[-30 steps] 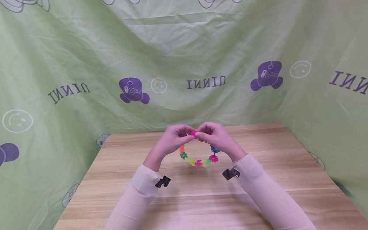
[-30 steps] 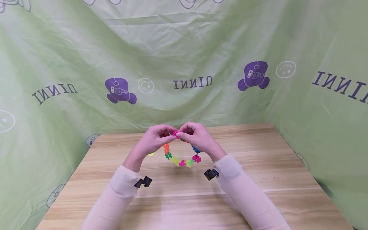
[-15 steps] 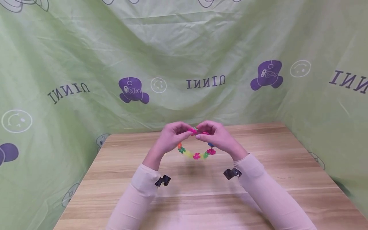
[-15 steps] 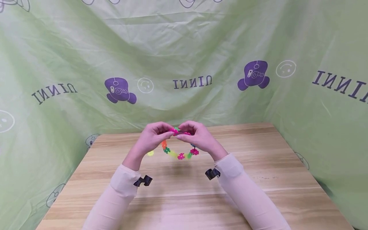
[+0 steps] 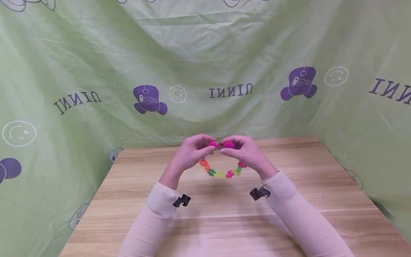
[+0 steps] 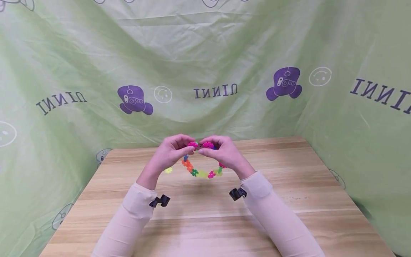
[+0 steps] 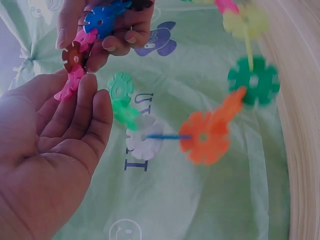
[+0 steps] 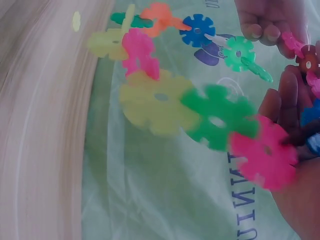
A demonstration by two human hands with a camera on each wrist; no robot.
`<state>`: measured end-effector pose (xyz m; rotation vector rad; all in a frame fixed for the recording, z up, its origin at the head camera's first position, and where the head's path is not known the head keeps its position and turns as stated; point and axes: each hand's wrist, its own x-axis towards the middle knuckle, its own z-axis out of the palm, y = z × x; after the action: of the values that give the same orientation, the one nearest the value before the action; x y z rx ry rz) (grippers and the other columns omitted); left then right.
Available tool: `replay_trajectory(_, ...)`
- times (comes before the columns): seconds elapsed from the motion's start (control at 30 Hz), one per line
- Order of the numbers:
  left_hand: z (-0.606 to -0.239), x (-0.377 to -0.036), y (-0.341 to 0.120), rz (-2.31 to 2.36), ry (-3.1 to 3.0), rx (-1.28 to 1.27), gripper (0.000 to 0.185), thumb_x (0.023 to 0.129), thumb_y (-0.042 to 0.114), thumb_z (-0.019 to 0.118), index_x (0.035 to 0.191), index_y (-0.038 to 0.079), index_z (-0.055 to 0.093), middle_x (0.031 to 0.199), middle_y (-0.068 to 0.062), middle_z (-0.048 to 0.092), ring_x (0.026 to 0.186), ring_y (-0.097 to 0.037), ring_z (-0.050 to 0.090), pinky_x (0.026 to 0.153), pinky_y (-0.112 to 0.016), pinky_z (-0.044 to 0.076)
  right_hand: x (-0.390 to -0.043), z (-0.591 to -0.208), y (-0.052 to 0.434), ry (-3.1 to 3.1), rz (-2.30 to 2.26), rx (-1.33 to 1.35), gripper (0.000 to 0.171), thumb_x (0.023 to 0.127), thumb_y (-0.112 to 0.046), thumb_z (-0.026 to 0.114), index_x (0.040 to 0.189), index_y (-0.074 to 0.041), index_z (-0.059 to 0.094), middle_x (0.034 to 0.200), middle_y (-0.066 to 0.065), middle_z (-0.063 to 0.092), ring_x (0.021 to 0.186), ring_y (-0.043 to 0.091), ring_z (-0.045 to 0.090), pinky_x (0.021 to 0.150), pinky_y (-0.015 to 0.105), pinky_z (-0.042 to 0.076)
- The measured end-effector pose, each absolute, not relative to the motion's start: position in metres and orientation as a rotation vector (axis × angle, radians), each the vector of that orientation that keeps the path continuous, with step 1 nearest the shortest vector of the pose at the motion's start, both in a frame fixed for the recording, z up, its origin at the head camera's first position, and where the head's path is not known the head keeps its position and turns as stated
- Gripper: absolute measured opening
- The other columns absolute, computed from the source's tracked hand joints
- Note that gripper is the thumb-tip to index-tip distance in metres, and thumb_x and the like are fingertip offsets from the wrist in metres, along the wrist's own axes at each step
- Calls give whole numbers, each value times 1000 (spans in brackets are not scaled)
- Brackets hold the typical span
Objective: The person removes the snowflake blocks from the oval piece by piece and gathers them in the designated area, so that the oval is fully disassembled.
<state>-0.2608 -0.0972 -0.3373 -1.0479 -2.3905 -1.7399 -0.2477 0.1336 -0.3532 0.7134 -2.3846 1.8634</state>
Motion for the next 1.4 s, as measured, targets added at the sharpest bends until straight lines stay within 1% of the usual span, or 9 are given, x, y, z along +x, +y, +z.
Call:
replay_trajectory(0.13, -339, -261, -97, -1773, -2415, -1058, 25, 92, 9, 70, 115, 0, 68, 104, -19, 71, 88, -25, 71, 70, -40, 58, -248, -355, 133, -2388, 1855, 714, 30, 84, -30, 80, 109, -15, 74, 97, 9, 69, 81, 30, 60, 67, 33, 53)
replay_trajectory(0.23, -339, -261, -97, -1792, -2419, -1060, 26, 92, 8, 70, 116, -1, 68, 105, -18, 71, 89, -28, 71, 75, -35, 58, -249, -356, 133, -2384, 1854, 725, 30, 84, -29, 80, 109, -14, 74, 97, 9, 69, 81, 30, 60, 67, 33, 54)
replay_trajectory(0.37, -340, -262, -97, -1768, -2425, -1065, 27, 92, 9, 69, 118, 0, 67, 104, -15, 71, 87, -26, 71, 78, -39, 58, -249, -356, 133, -2370, 1874, 735, 29, 84, -28, 80, 108, -13, 74, 97, 10, 69, 81, 30, 60, 67, 33, 54)
replay_trajectory(0.53, -341, -264, -98, -1711, -2443, -1060, 28, 94, 10, 68, 120, 2, 67, 99, -12, 72, 79, -21, 69, 68, -47, 56, -250, -356, 133, -2350, 1898, 753, 27, 85, -25, 79, 108, -11, 74, 98, 10, 69, 81, 30, 61, 68, 32, 54)
replay_trajectory(0.67, -343, -265, -98, -1707, -2433, -1065, 24, 93, 9, 68, 116, 3, 70, 97, -13, 72, 77, -28, 67, 65, -42, 56, -250, -356, 132, -2340, 1902, 770, 26, 85, -25, 79, 108, -12, 74, 100, 9, 70, 83, 30, 62, 70, 35, 55)
replay_trajectory(0.87, -345, -266, -98, -1707, -2411, -1068, 18, 93, 9, 69, 110, 3, 71, 97, -22, 70, 77, -40, 63, 65, -32, 56, -252, -356, 132, -2339, 1902, 768, 26, 85, -25, 79, 107, -12, 75, 99, 9, 70, 82, 30, 62, 72, 40, 55)
replay_trajectory(1.0, -345, -265, -99, -1689, -2402, -1064, 17, 92, 10, 70, 108, 3, 72, 93, -16, 71, 73, -31, 63, 63, -33, 56, -253, -358, 131, -2337, 1904, 777, 24, 86, -23, 79, 106, -11, 75, 97, 10, 70, 81, 29, 61, 69, 33, 54)
replay_trajectory(1.17, -345, -265, -100, -1676, -2383, -1060, 14, 91, 11, 71, 104, 6, 74, 85, -4, 71, 68, -20, 61, 57, -39, 52, -253, -358, 131, -2322, 1923, 785, 23, 86, -19, 78, 106, -9, 75, 97, 10, 71, 79, 28, 61, 68, 31, 54)
replay_trajectory(1.4, -348, -266, -100, -1666, -2365, -1045, 10, 91, 14, 73, 99, 9, 76, 75, -2, 68, 63, -30, 56, 47, -24, 41, -252, -360, 131, -2310, 1951, 806, 25, 86, -21, 78, 108, -10, 74, 100, 10, 72, 84, 31, 64, 73, 34, 56)
